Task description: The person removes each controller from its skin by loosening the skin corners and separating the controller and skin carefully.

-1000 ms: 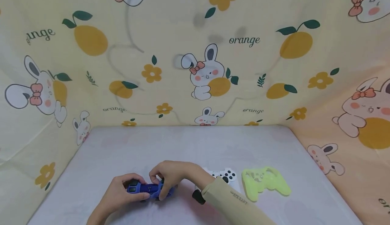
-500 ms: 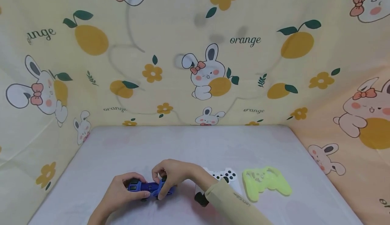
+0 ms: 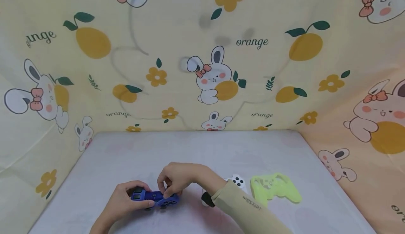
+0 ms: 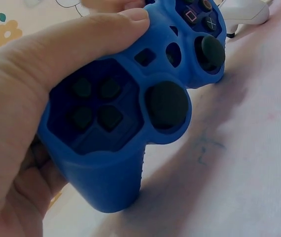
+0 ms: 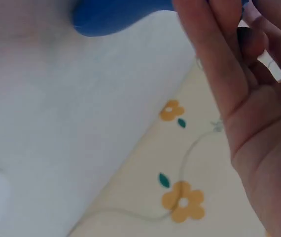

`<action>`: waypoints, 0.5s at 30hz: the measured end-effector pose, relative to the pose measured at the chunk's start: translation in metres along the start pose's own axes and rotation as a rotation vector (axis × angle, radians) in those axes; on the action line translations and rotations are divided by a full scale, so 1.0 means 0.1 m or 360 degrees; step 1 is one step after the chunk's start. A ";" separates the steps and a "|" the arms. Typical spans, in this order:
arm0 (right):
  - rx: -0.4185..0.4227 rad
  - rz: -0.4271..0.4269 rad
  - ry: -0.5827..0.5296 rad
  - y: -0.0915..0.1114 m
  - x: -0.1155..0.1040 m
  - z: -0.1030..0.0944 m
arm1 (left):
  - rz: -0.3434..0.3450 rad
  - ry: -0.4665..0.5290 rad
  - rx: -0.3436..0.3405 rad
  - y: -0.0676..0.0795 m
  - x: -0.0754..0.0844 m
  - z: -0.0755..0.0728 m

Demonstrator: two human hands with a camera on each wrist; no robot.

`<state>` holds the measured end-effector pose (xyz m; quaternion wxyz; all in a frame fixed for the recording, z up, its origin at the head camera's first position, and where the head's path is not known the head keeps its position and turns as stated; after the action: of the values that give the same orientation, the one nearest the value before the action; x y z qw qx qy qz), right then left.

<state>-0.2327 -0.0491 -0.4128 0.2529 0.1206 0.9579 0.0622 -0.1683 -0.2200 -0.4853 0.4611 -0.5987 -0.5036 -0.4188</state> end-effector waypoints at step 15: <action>-0.0150 0.0023 -0.0138 0.01 0.03 0.03 | -0.0015 -0.0014 0.0023 -0.02 -0.07 0.00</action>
<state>-0.2335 -0.0475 -0.4167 0.2992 0.1181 0.9411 0.1038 -0.1712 -0.2214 -0.4922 0.4611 -0.5948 -0.5116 -0.4147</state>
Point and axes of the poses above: each hand's wrist, its own y-axis away from the middle knuckle, its own z-axis out of the palm, x = y × z, the point moved 5 cm from there along -y, towards the middle knuckle, and after that the axes turned 10 degrees about y, right-handed, at the moved point
